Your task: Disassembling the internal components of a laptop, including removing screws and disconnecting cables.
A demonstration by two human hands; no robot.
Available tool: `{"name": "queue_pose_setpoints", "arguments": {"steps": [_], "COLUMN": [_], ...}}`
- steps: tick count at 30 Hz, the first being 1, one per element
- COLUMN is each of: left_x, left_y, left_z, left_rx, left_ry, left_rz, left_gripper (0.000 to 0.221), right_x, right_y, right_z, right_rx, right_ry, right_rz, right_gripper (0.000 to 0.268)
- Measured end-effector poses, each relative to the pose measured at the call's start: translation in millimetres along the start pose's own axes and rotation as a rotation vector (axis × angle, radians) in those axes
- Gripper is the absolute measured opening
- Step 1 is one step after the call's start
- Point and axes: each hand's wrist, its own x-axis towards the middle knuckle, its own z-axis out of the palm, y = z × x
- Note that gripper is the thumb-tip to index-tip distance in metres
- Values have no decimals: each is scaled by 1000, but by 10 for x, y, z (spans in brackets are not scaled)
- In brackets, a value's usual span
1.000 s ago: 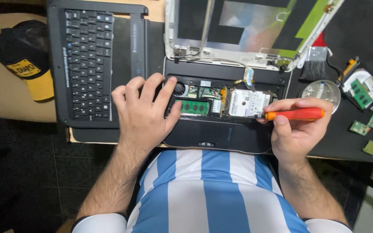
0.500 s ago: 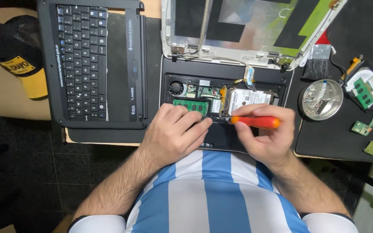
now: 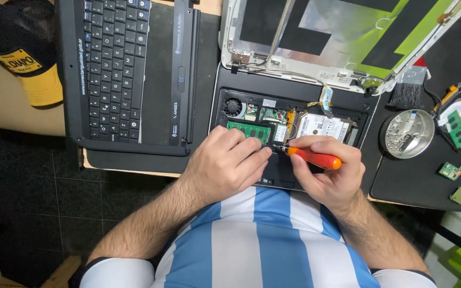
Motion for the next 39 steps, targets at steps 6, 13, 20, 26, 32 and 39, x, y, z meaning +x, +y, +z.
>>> {"name": "queue_pose_setpoints", "arguments": {"steps": [6,13,20,26,32,39], "left_x": [4,19,13,14,16,23], "left_y": [-5,1,-2,0,-8,-8], "left_z": [-7,-29,-25,-23,-25,-26], "left_rx": [10,-3,0,1,5,-1], "left_ry": [-14,-43,-46,-51,-53,-54], "left_rz": [7,-5,-5,-2,2,1], "left_gripper": [18,18,20,19,18,18], "right_x": [-13,29,7,14,-33,8], "right_y": [15,-11,-13,-20,5,-14], "right_z": [-6,7,-9,1,-19,10], "right_rx": [-6,-41,-48,-57,-44,-95], "right_ry": [-24,-43,-46,-49,-45,-60], "right_rz": [11,17,12,-2,3,-32], "right_gripper": [49,50,52,52,53,53]}}
